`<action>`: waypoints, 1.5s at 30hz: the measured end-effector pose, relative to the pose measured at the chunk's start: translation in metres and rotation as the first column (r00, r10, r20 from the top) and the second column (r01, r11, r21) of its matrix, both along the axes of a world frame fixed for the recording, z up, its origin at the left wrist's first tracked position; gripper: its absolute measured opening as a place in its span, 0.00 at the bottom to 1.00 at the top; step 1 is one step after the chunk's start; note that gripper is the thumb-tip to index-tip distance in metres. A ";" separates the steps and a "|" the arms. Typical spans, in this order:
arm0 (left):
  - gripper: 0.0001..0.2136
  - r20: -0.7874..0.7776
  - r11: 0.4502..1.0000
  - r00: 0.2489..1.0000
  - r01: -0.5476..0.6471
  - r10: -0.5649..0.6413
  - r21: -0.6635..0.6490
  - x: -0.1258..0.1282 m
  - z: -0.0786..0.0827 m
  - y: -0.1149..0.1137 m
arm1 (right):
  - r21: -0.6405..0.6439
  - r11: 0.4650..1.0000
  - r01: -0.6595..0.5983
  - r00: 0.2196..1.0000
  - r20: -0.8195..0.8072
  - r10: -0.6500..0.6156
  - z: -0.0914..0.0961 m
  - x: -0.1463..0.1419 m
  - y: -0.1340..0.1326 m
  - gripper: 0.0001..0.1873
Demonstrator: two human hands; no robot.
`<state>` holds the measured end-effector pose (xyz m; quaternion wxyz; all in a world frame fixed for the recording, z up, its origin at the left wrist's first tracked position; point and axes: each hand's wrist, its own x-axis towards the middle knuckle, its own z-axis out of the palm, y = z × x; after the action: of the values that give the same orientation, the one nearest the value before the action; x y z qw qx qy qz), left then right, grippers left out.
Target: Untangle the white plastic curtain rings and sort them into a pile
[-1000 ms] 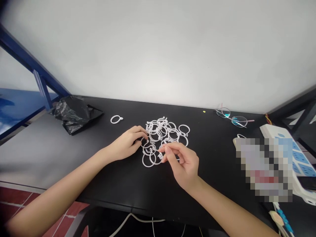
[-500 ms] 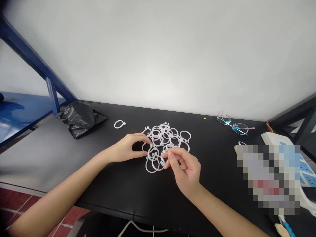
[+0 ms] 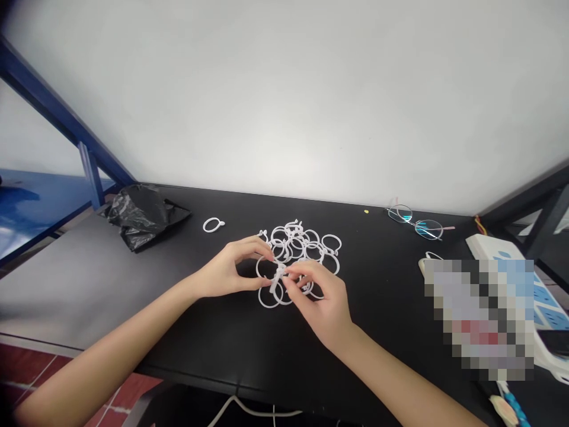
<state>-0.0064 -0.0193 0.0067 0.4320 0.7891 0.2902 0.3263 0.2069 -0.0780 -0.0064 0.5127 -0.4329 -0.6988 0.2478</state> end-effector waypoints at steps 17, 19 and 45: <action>0.10 0.211 0.982 0.960 -0.189 0.186 -0.004 0.006 -0.007 0.002 | -0.016 0.996 0.084 0.992 -0.096 -0.085 -0.011 0.005 0.007 0.08; 0.09 0.262 0.976 0.942 -0.185 0.210 -0.118 0.004 -0.008 0.005 | -0.043 0.994 0.104 0.985 -0.132 -0.109 -0.011 0.009 0.009 0.08; 0.16 0.217 0.981 0.976 0.067 -0.027 -0.181 0.006 0.003 -0.007 | 0.104 0.994 -0.022 0.999 0.037 0.019 -0.003 0.005 0.004 0.11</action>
<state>-0.0004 -0.0263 0.0098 0.5407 0.7119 0.2526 0.3701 0.2120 -0.0739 -0.0095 0.5194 -0.4026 -0.7244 0.2081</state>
